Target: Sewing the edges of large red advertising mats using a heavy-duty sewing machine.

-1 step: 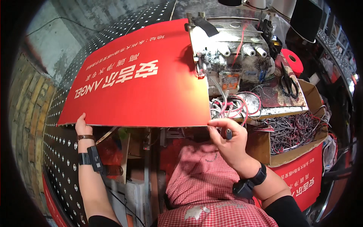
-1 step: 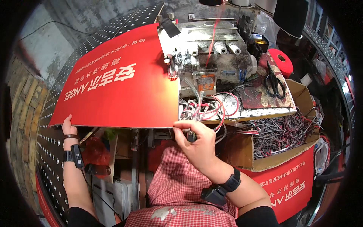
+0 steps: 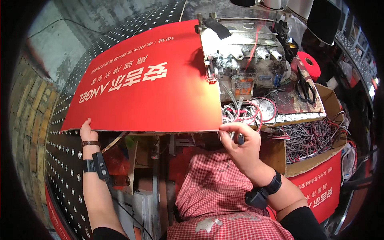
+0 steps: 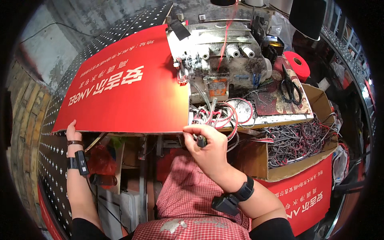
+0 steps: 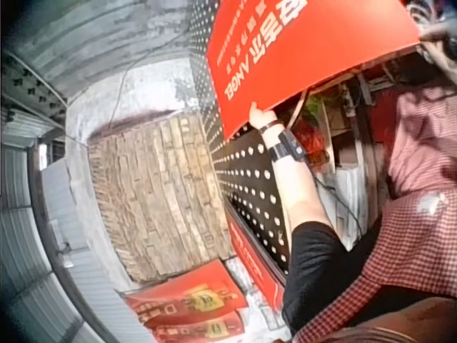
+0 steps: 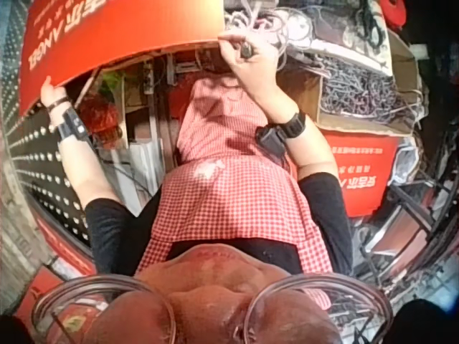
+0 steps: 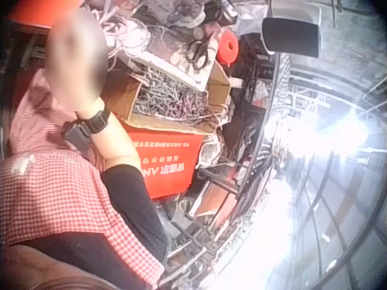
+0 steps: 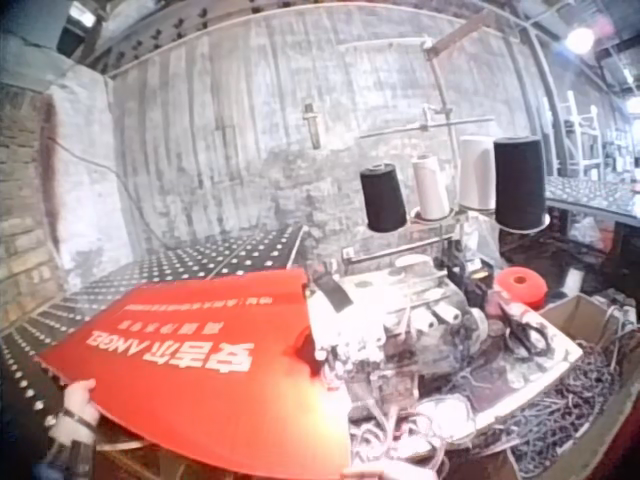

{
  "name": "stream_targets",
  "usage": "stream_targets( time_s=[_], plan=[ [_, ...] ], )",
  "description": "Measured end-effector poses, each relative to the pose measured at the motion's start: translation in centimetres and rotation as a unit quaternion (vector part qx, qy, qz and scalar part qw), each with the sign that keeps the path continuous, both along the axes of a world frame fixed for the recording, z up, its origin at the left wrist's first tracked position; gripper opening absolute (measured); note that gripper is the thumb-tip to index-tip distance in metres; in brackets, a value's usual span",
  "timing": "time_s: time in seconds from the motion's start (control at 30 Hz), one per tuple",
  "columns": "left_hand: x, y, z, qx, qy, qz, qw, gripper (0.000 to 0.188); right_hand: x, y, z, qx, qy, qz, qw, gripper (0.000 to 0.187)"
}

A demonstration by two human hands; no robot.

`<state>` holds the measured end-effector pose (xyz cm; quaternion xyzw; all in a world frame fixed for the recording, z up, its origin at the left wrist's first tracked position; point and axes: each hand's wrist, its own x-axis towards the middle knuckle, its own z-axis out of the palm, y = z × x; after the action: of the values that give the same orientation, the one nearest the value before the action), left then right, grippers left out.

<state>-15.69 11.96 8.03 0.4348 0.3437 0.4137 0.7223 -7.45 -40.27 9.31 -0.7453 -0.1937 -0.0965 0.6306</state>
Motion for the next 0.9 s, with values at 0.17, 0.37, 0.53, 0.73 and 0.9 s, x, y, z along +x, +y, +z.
stream_targets(
  time_s=[0.17, 0.37, 0.53, 0.73, 0.9],
  plan=[
    [5.1, 0.2, 0.2, 0.028, -0.002, -0.001, 1.000, 0.030, 3.7, 1.5, -1.2, -0.011, -0.063, -0.038, 0.997, 0.007],
    [10.0, 2.4, 0.2, 0.013, 0.013, 0.017, 1.000, 0.027, 7.3, 3.2, -2.0, -0.058, -0.066, -0.098, 0.991, 0.011],
    [12.6, 4.1, 0.4, 0.044, 0.017, 0.041, 0.998, 0.028, 8.0, 3.8, -1.1, -0.224, -0.164, -0.154, 0.948, 0.024],
    [8.2, 2.4, 5.2, 0.323, 0.134, 0.111, 0.930, 0.036, 6.4, 3.5, -1.3, -0.188, -0.169, -0.138, 0.958, 0.023],
    [-0.5, -16.5, 9.1, 0.658, 0.156, 0.148, 0.722, 0.019, 3.5, 4.1, 3.9, -0.140, -0.255, -0.031, 0.956, 0.039]
  ],
)
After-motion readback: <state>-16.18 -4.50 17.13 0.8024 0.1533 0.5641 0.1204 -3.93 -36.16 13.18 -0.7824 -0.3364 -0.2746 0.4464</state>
